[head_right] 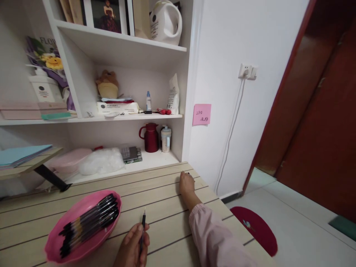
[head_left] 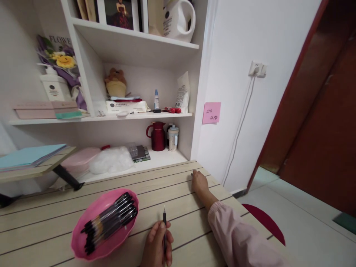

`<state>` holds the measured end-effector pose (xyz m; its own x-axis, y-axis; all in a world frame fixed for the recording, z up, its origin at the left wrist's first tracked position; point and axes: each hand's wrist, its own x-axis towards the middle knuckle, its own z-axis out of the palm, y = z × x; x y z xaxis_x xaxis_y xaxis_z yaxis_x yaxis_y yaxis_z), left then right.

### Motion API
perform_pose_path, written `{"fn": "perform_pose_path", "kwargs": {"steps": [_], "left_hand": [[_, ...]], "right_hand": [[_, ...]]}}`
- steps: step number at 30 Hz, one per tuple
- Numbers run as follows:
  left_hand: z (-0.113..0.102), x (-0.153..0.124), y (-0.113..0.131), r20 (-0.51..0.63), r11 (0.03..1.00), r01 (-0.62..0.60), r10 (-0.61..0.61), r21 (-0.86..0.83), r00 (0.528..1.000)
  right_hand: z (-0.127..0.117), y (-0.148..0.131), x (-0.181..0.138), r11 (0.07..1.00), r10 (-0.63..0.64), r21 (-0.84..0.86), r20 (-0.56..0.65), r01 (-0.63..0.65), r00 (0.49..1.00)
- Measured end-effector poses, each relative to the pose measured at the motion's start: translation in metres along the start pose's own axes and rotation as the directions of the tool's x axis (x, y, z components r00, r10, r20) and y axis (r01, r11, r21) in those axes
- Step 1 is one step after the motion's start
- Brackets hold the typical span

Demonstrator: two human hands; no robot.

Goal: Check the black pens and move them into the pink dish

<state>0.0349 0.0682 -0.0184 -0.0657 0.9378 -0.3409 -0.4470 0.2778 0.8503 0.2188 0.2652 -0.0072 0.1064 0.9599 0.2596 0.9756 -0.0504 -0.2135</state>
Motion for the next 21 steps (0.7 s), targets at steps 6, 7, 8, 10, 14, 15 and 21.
{"fn": "perform_pose_path", "kwargs": {"steps": [6, 7, 8, 10, 14, 15, 21], "left_hand": [[-0.005, 0.007, -0.009, -0.011, 1.000, -0.009, 0.009, 0.002, 1.000], [-0.005, 0.007, -0.009, -0.007, 1.000, -0.011, 0.011, 0.006, 1.000], [-0.005, 0.007, -0.009, -0.001, 1.000, -0.013, 0.013, 0.011, 1.000], [-0.005, 0.007, -0.008, 0.005, 1.000, -0.019, 0.019, 0.019, 1.000], [-0.005, 0.008, -0.008, 0.002, 0.999, -0.025, 0.025, 0.027, 1.000], [-0.005, 0.008, -0.008, 0.001, 0.999, -0.025, 0.025, 0.028, 1.000], [-0.007, 0.010, -0.010, -0.002, 1.000, -0.024, 0.025, 0.013, 1.000]], "right_hand": [[0.002, 0.001, 0.001, 1.000, -0.003, -0.022, 0.021, 0.003, 1.000], [0.002, 0.002, 0.001, 1.000, -0.003, -0.022, 0.025, 0.003, 1.000], [0.001, 0.002, 0.000, 1.000, -0.003, -0.023, 0.029, 0.004, 1.000], [-0.001, 0.003, -0.001, 1.000, -0.011, -0.022, 0.036, 0.012, 0.999], [-0.005, 0.005, -0.003, 1.000, -0.024, -0.018, 0.044, 0.025, 0.999], [-0.006, 0.005, -0.004, 1.000, -0.025, -0.016, 0.046, 0.025, 0.999], [-0.010, 0.006, -0.005, 0.999, -0.032, -0.003, 0.053, 0.033, 0.998]]}}
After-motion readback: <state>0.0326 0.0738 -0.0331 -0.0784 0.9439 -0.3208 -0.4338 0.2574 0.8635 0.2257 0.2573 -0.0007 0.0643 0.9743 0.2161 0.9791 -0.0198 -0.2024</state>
